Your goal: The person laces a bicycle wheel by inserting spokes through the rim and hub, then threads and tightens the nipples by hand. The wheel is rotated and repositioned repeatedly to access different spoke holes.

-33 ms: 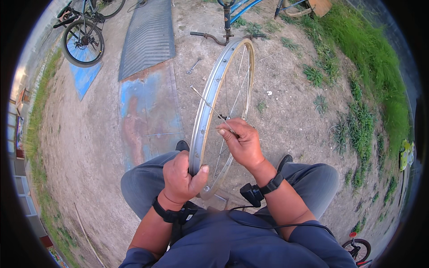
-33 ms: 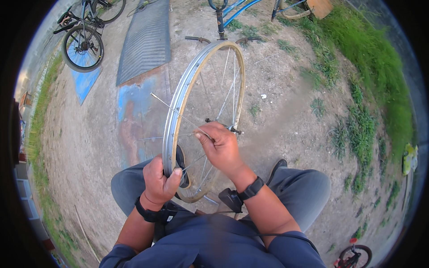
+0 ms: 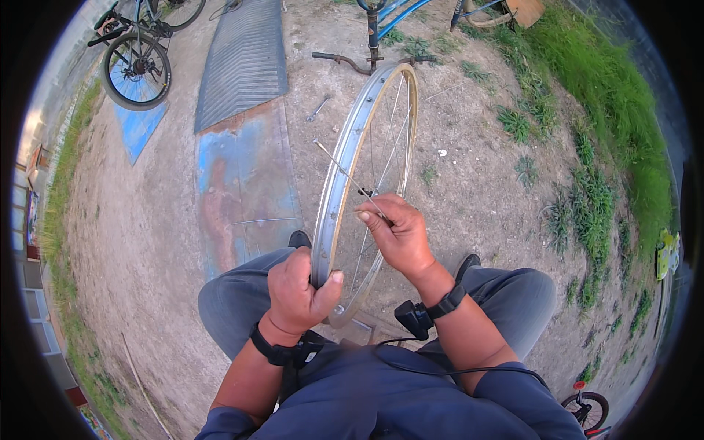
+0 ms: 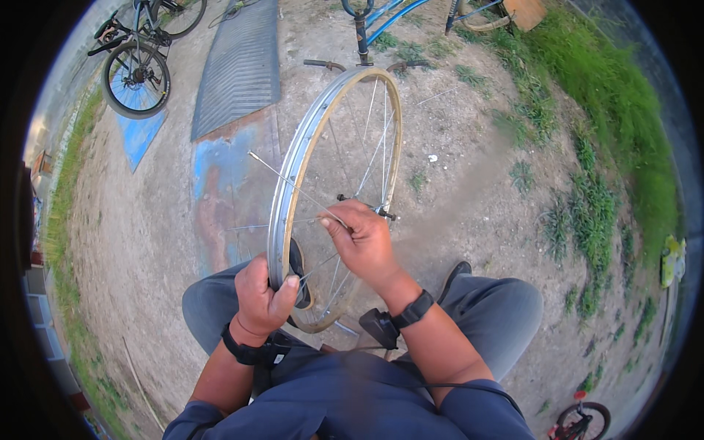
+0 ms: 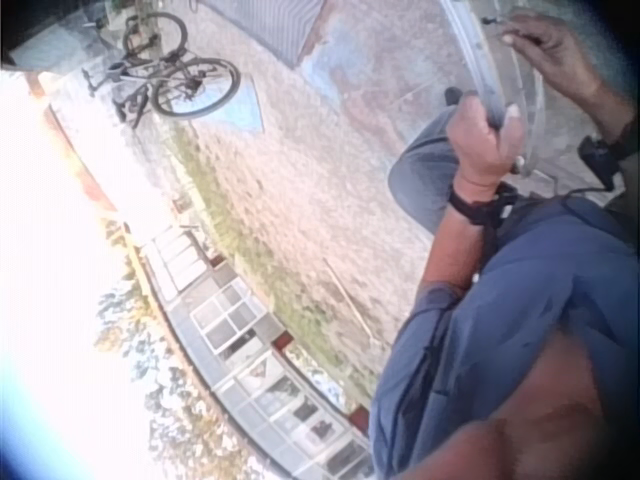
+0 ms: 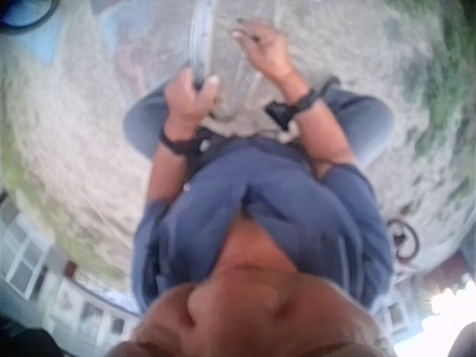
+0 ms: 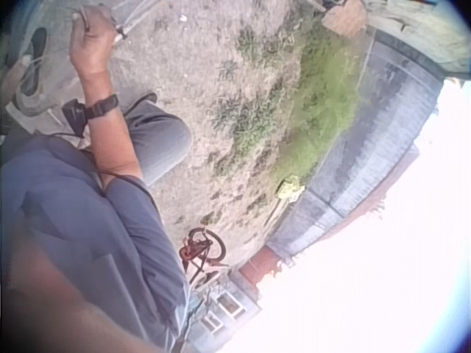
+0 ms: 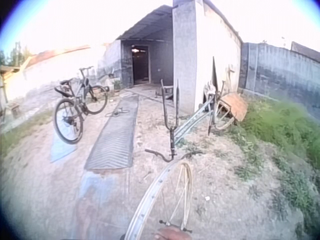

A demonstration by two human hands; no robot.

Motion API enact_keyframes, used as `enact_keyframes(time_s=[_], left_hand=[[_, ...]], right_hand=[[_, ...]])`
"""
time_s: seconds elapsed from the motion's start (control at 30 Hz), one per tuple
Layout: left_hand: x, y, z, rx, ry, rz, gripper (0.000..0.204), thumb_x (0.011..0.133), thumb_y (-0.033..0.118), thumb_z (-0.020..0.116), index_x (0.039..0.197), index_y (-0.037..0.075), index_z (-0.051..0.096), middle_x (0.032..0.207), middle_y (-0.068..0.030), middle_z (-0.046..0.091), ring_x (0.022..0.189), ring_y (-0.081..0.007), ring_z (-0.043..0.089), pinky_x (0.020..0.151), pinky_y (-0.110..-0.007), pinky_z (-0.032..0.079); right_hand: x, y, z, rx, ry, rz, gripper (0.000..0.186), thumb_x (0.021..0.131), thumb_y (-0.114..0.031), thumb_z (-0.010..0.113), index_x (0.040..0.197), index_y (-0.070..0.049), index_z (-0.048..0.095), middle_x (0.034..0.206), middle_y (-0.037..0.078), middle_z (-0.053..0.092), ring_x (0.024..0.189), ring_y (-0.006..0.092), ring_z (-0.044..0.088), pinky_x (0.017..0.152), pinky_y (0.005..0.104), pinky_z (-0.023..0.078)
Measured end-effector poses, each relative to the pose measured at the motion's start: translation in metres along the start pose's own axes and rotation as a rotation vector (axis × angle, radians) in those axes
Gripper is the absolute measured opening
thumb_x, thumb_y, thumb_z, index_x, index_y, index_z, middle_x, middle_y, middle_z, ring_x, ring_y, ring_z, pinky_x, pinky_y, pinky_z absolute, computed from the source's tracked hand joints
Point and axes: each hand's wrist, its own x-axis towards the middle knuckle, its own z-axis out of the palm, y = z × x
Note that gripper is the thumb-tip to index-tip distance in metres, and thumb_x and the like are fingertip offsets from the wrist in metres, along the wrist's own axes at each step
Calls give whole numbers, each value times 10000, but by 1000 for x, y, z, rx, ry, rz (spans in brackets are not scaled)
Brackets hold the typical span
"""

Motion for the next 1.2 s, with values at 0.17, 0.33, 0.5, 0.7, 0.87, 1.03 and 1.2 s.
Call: enact_keyframes(time_s=[0.17,0.33,0.5,0.7,0.87,1.03,1.2], left_hand=[[5,5,1,14,-25,7,328,845,258,775,829,20,551,677,-150,545,560,-366,565,517,-414,450],[9,10,4,10,-24,7,329,842,248,782,824,31,535,671,-143,543,556,-360,566,510,-412,445],[12,15,8,36,-47,34,333,835,245,790,834,37,529,644,-132,534,539,-356,562,498,-417,442],[10,23,14,66,-80,42,339,824,257,800,836,38,540,642,-137,552,545,-363,576,500,-426,455],[1,42,15,39,-93,18,356,816,285,810,850,36,558,660,-142,569,557,-371,586,512,-423,471],[1,55,2,0,-185,13,375,830,324,804,891,28,584,699,-151,588,591,-357,601,537,-411,480],[-8,59,-11,-146,-247,-97,280,939,275,696,954,7,615,705,-112,570,629,-274,623,588,-378,489]], right_hand=[[2,0,-2,20,10,11,118,938,-40,740,1054,-36,766,953,87,702,835,188,657,722,297,520],[0,-1,-6,107,24,70,97,953,-29,729,1042,-30,766,948,51,691,854,138,621,744,286,504],[1,-2,-11,129,32,81,76,958,-28,721,1024,-28,759,941,44,690,847,127,611,737,283,495],[-4,-6,-16,124,37,64,52,958,-20,713,995,-24,750,921,50,702,859,142,625,768,291,501],[-10,-11,-24,168,37,33,62,956,-13,709,999,-21,753,947,58,718,879,149,640,787,290,507],[-21,-14,-27,203,34,69,79,957,-22,713,1016,-26,766,960,60,723,881,153,645,794,290,511],[-30,-14,-27,201,27,113,87,967,-38,713,1034,-33,769,969,55,726,891,139,646,801,286,515]])
